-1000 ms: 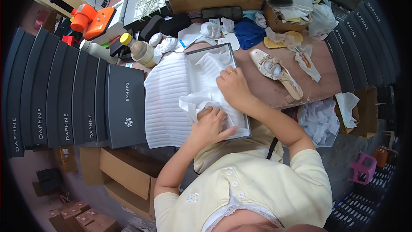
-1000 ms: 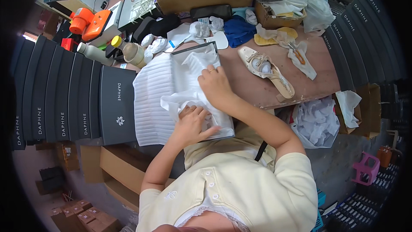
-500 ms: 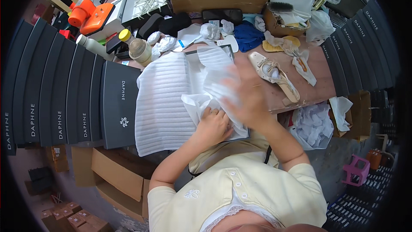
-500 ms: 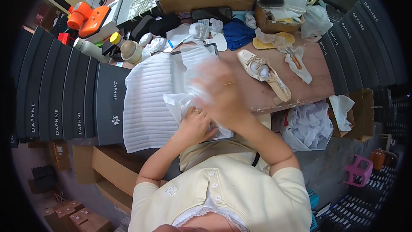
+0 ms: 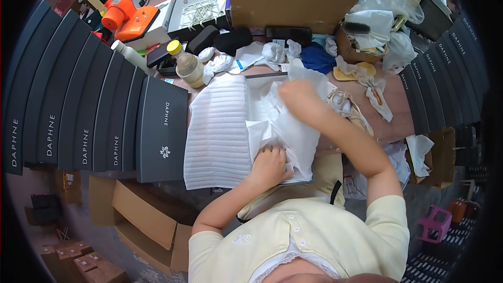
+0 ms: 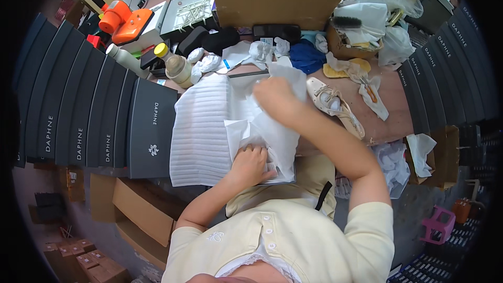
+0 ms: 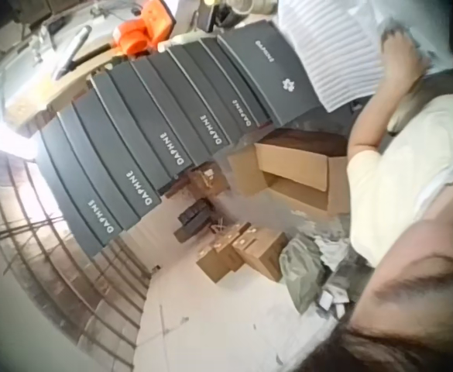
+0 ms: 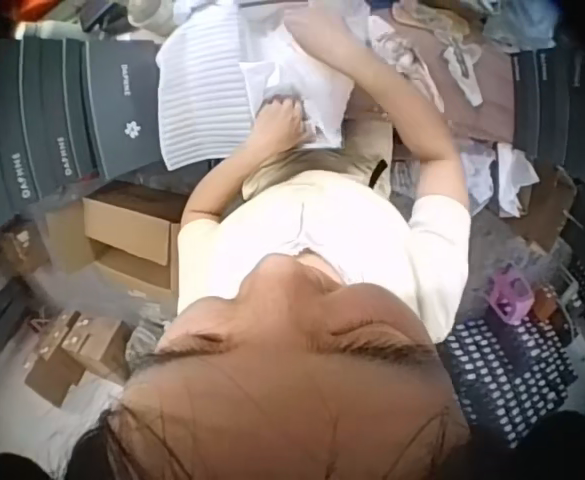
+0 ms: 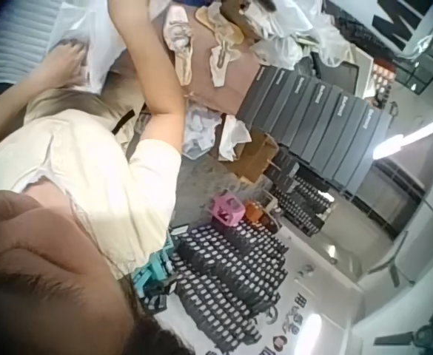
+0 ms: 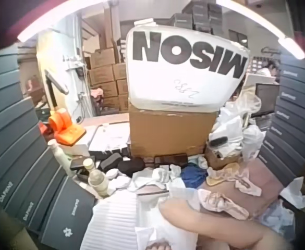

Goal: The person trims loose threads on shoes with scissors, inserts toe cushions, wraps the shoes in protective paper, places them into a shoebox, covers the box with a lid, and stacks it onto a pile of boxes.

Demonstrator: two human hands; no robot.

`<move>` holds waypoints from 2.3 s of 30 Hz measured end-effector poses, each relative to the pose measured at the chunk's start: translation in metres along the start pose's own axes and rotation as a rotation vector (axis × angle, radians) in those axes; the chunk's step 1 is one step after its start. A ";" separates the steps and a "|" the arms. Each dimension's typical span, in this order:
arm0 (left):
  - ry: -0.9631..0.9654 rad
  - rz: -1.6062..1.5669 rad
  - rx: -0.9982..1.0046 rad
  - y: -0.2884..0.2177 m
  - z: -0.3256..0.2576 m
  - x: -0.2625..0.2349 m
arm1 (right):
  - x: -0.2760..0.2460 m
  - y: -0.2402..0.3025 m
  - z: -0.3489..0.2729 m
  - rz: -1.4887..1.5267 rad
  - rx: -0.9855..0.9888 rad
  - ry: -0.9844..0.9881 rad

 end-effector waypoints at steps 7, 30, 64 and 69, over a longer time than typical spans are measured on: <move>0.077 -0.061 -0.021 0.004 -0.002 0.013 | 0.100 -0.003 0.005 0.023 0.254 0.271; -1.508 -1.171 0.032 0.070 -0.064 -0.179 | -0.045 0.026 -0.059 2.334 0.784 -1.335; 0.117 -2.378 0.705 0.000 0.059 -0.066 | 0.028 0.021 -0.265 1.566 0.952 -0.663; -0.021 -2.417 0.009 0.001 0.037 -0.017 | 0.022 -0.029 -0.300 1.425 1.440 -1.188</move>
Point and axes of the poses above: each hand's wrist, its own z-axis towards the middle knuckle, its own x-axis out of the palm, y = z × x, the point moved 7 cm from there along z, towards the middle knuckle, and after that the axes turned 5 degrees about -x, right-handed, at the moved point
